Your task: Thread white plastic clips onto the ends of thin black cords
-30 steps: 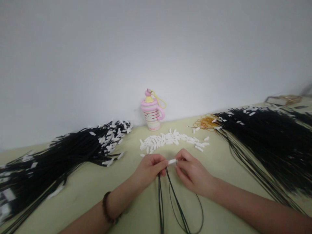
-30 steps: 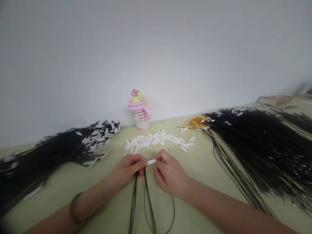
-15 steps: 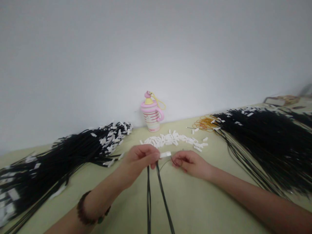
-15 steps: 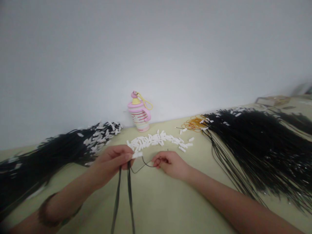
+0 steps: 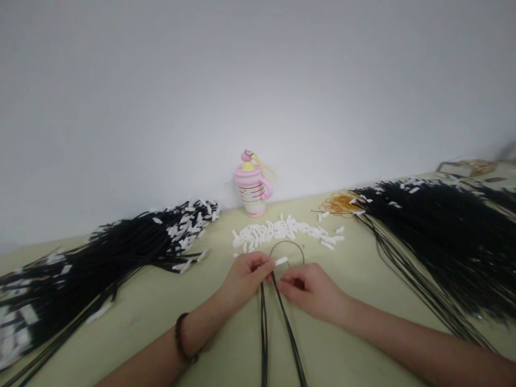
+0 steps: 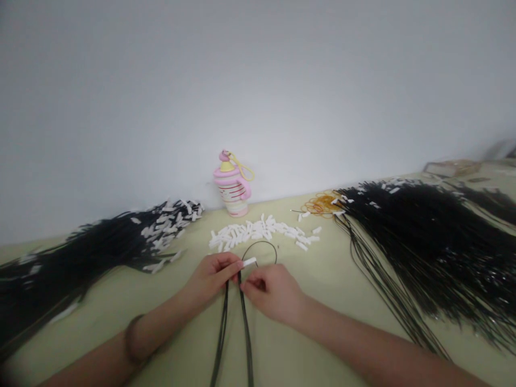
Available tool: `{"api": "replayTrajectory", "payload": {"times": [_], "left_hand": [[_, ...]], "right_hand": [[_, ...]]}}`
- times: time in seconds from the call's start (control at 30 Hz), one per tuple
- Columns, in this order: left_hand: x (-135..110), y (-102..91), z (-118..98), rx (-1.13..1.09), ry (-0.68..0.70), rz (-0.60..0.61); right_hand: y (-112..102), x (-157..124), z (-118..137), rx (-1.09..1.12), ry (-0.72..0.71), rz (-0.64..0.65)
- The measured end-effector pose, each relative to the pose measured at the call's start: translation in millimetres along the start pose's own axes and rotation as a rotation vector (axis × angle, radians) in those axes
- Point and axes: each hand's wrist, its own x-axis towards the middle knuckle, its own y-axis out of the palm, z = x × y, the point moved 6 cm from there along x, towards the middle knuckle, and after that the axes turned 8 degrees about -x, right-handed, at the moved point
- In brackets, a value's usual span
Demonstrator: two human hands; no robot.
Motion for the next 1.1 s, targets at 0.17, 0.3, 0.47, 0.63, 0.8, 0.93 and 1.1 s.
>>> {"api": "replayTrajectory", "payload": {"times": [0.17, 0.3, 0.47, 0.63, 0.8, 0.93, 1.1], "left_hand": [[1, 2.8, 1, -0.025, 0.017, -0.002], [2, 6.6, -1, -0.034, 0.027, 0.009], [1, 7.5, -4, -0.021, 0.029, 0.017], [1, 5.4, -1, -0.038, 0.002, 0.023], [2, 5.7, 0, -0.011, -0.014, 0.017], [2, 1.8, 0, -0.014, -0.071, -0.030], [2, -7.2, 5, -0.056, -0.132, -0.096]], "right_hand": [[10, 3, 0, 0.004, 0.048, -0.015], [10, 10, -7, 0.056, 0.097, -0.053], [8, 10, -5, 0.024, 0.094, -0.052], [5, 8, -1, 0.033, 0.072, -0.038], [5, 9, 0, 0.226, 0.065, 0.013], [-6, 8, -7, 0.745, 0.336, 0.185], [-70, 12, -17, 1.392, 0.349, 0.095]]}}
